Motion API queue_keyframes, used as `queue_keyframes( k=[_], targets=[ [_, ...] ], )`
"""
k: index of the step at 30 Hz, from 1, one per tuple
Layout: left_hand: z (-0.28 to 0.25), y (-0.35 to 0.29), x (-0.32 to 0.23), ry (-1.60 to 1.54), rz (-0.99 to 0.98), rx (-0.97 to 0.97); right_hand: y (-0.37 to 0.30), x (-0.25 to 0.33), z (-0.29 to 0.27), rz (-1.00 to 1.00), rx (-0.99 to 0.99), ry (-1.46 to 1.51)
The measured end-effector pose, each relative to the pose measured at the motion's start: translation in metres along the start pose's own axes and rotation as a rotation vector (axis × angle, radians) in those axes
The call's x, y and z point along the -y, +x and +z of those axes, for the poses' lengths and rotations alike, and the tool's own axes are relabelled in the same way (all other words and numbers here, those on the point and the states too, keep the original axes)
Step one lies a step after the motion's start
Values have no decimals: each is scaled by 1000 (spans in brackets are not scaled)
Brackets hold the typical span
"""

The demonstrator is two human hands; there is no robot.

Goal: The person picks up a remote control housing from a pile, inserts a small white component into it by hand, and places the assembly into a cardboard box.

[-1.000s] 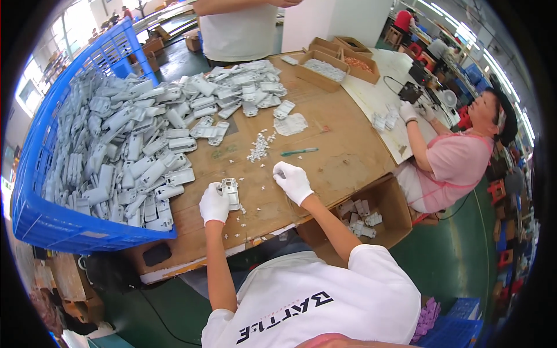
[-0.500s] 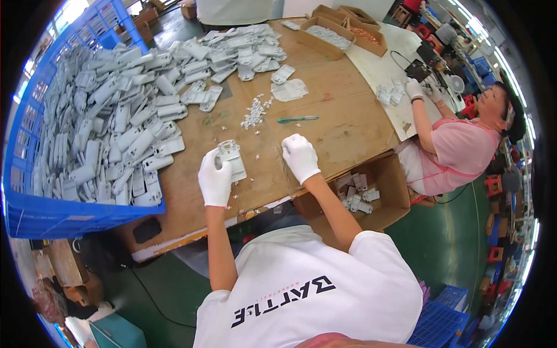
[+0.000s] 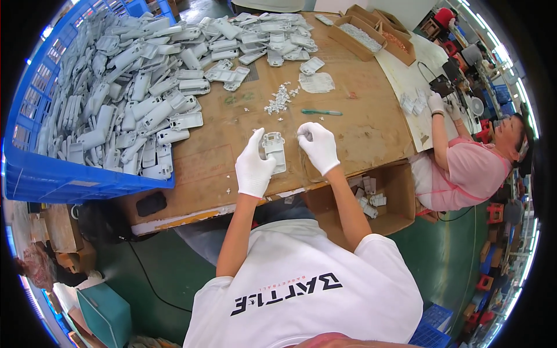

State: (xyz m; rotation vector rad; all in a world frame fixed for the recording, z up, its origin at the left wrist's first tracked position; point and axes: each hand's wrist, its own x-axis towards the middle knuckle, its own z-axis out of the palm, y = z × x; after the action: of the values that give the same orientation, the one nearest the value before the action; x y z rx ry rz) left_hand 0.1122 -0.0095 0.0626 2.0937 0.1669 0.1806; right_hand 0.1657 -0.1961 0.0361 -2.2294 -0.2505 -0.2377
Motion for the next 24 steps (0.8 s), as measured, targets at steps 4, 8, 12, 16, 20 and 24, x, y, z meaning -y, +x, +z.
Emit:
queue_keyframes(
  k=[4,8,12,16,20,24],
  targets=[
    [13,-1,12,28,174,-95,-13,51,6,-160,-97,259],
    [16,-5,3,-27,160,-94,-18,50,23,-212,-126,51],
    [18,-6,2,-19,241,-139,-16,45,20,-116,-52,156],
    [11,-7,0,-63,302,-68,-8,44,7,170,105,689],
    [12,-6,-3,-122,290,-44,-15,44,2,117,271,307],
    [21,-5,2,-165,158,-88,-22,52,10,75,156,292]
  ],
)
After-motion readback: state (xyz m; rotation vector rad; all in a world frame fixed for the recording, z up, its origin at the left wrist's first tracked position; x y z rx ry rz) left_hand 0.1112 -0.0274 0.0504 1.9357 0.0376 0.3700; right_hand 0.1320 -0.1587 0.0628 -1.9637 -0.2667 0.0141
